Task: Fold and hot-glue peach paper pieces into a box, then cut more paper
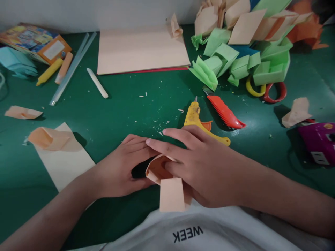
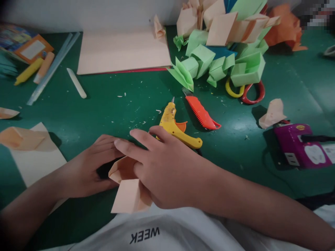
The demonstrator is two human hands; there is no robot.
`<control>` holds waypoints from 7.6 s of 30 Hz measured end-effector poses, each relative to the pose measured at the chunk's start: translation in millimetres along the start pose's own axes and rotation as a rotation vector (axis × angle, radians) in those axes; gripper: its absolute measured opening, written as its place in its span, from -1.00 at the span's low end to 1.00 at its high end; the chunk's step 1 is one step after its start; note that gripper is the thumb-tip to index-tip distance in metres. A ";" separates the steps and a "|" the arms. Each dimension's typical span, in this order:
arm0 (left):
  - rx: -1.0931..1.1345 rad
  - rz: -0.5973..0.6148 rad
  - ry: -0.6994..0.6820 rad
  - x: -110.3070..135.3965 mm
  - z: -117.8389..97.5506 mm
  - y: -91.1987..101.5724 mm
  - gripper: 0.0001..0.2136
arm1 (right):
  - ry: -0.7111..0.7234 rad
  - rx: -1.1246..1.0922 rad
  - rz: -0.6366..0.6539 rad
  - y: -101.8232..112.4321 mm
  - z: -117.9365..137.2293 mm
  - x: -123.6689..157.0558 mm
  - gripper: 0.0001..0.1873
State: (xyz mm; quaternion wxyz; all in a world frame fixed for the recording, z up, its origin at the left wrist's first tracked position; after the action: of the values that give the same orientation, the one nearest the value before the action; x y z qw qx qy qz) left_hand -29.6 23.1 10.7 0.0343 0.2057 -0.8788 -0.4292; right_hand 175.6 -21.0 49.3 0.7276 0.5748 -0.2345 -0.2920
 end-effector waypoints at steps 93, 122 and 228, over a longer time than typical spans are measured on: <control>0.553 -0.700 0.156 22.2 12.6 20.8 -0.88 | 0.069 -0.639 -0.425 33.3 -42.7 16.6 -0.91; 0.564 -0.961 0.363 25.9 9.8 24.5 -0.84 | 0.042 -0.771 -0.070 21.5 -56.1 21.2 -0.38; -0.549 -0.694 -0.131 19.7 -17.5 34.1 -0.84 | 0.091 -0.625 -0.188 23.7 -48.1 20.1 -0.55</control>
State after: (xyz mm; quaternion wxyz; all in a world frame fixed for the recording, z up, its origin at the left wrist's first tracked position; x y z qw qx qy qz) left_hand -54.8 21.1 45.6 -0.1140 0.4439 -0.6116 -0.6449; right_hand 226.4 2.7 61.4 0.8484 0.3554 -0.0466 -0.3895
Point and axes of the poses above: each hand's wrist, its own x-axis away from the middle knuckle, its own y-axis out of the back of the hand, z = x × y, the point moved 3 cm from there along -x, towards the middle knuckle, and after that the axes turned 8 degrees about -y, right-handed, at the moved point
